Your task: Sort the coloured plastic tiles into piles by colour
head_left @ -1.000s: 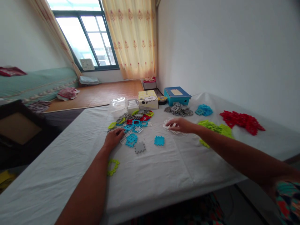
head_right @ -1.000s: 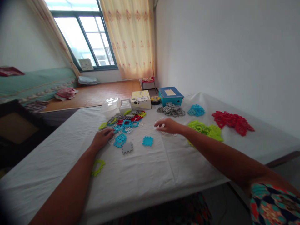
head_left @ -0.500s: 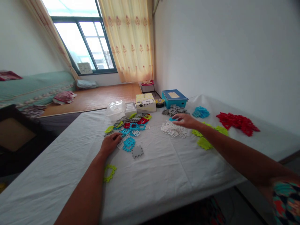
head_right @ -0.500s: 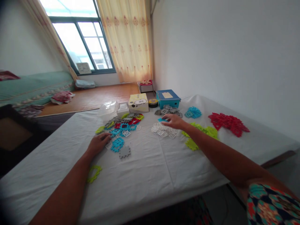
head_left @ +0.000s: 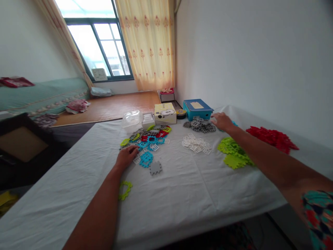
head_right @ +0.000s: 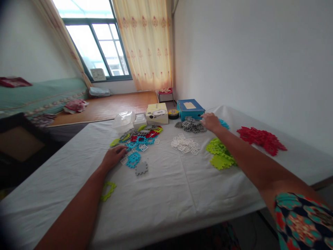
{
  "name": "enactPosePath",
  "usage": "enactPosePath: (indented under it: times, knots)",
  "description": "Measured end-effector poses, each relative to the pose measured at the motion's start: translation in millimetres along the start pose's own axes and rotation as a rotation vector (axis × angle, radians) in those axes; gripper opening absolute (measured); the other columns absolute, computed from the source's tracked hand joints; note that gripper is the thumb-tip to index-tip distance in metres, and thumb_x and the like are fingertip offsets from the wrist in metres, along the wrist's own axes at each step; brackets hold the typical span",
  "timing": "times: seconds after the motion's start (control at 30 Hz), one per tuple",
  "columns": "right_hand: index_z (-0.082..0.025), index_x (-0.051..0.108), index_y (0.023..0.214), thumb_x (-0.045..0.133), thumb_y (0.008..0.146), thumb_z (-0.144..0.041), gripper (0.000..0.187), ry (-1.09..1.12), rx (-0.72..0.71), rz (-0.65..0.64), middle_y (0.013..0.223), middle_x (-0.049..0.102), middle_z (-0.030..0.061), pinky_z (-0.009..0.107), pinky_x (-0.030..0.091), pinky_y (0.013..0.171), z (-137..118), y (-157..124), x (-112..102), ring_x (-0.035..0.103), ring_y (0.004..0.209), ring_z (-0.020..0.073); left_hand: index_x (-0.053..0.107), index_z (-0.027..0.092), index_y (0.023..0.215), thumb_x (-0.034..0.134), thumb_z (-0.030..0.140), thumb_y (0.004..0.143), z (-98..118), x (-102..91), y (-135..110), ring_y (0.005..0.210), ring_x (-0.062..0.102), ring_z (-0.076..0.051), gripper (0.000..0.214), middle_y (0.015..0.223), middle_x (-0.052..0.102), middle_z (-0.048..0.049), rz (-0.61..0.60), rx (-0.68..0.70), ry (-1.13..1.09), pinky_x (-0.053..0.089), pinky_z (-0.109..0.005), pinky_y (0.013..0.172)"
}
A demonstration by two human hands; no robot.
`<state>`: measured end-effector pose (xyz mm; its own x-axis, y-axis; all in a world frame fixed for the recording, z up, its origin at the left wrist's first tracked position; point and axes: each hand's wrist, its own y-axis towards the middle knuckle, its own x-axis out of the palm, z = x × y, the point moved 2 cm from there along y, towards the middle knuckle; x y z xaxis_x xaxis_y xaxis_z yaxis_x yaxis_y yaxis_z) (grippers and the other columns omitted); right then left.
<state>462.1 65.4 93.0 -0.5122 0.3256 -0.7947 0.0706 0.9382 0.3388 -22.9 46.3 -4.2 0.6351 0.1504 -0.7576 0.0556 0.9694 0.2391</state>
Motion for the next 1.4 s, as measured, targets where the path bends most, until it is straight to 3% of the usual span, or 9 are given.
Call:
enactPosePath:
  times: [0.17,0.27,0.43,0.6,0.73,0.9,1.03,1.2,1.4]
  knots:
    - [-0.018,0.071,0.101,0.064,0.085,-0.029,0.02,-0.032,-0.357,-0.301,0.104,0.069,0.0075,0.03,0.045,0.092,-63.9,-6.1,76.6,0.061,0.097,0.0185,0.07,0.022,0.096,0.05,0.049,0.079,2.8,0.3,-2.7,0.063,0.065,-0.017,0.038,0.077,0.074,-0.0006,0.004,0.022,-0.022,0.049,-0.028,0.064]
    - [-0.015,0.069,0.108,0.058,0.089,-0.028,0.025,-0.174,-0.578,-0.424,0.11,0.069,0.0119,0.033,0.041,0.096,-101.2,-18.0,125.6,0.061,0.102,0.0213,0.07,0.021,0.097,0.049,0.048,0.08,2.3,1.1,-3.8,0.064,0.065,-0.017,0.038,0.078,0.074,-0.0005,-0.001,0.027,-0.027,0.049,-0.027,0.064]
    - [-0.011,0.067,0.106,0.053,0.092,-0.036,0.032,-0.434,-0.56,-0.382,0.109,0.067,0.0161,0.032,0.041,0.093,-129.6,-28.0,167.5,0.059,0.105,0.0245,0.07,0.021,0.1,0.048,0.046,0.081,0.0,2.7,-3.3,0.064,0.065,-0.017,0.038,0.078,0.074,-0.0004,-0.008,0.032,-0.025,0.048,-0.027,0.063]
    - [-0.014,0.068,0.103,0.046,0.092,-0.024,0.026,-0.477,-0.534,-0.339,0.105,0.069,0.0148,0.03,0.043,0.088,-131.7,-36.5,162.9,0.061,0.101,0.0231,0.071,0.022,0.098,0.049,0.045,0.08,0.1,2.4,-2.5,0.065,0.066,-0.017,0.036,0.078,0.074,-0.0004,-0.002,0.032,-0.01,0.048,-0.027,0.063]
    - [-0.02,0.063,0.118,0.045,0.091,-0.023,0.033,-0.443,-0.361,-0.272,0.106,0.07,0.0096,0.028,0.045,0.078,-100.8,-21.7,121.2,0.064,0.092,0.0198,0.071,0.021,0.098,0.049,0.044,0.081,0.9,2.3,-2.8,0.069,0.066,-0.018,0.036,0.08,0.074,-0.0013,-0.004,0.038,-0.006,0.048,-0.027,0.063]
    - [-0.02,0.072,0.104,0.049,0.088,-0.022,0.029,-0.33,-0.3,-0.286,0.107,0.071,0.0067,0.026,0.043,0.084,-64.4,-2.1,88.8,0.063,0.095,0.018,0.071,0.022,0.099,0.05,0.044,0.081,0.6,3.6,-1.3,0.07,0.066,-0.018,0.036,0.08,0.075,-0.0012,0.005,0.03,0.018,0.048,-0.026,0.062]
    - [-0.018,0.07,0.111,0.044,0.094,-0.025,0.032,-0.137,-0.475,-0.117,0.112,0.068,0.0091,0.03,0.041,0.094,-92.1,-21.9,120.3,0.058,0.101,0.0183,0.071,0.023,0.101,0.05,0.044,0.081,-1.4,5.4,-0.5,0.066,0.065,-0.017,0.036,0.078,0.074,-0.0005,0.01,0.024,0.036,0.047,-0.026,0.061]
    - [-0.027,0.055,0.132,0.041,0.096,-0.02,0.039,-0.092,-0.819,-0.261,0.137,0.054,0.0028,0.035,0.042,0.095,-143.7,-65.5,174.9,0.048,0.117,0.0203,0.071,0.022,0.1,0.05,0.043,0.082,-1.0,5.7,-2.5,0.065,0.064,-0.016,0.035,0.078,0.073,-0.0009,0.015,0.043,0.011,0.047,-0.025,0.062]
    - [-0.019,0.063,0.118,0.05,0.094,-0.025,0.028,-0.196,-0.914,-0.336,0.122,0.063,0.0086,0.033,0.043,0.093,-152.2,-73.5,181.1,0.053,0.107,0.0207,0.071,0.022,0.1,0.05,0.043,0.082,-0.8,5.9,-3.4,0.063,0.064,-0.015,0.035,0.078,0.073,-0.0008,0.014,0.046,0.014,0.047,-0.026,0.061]
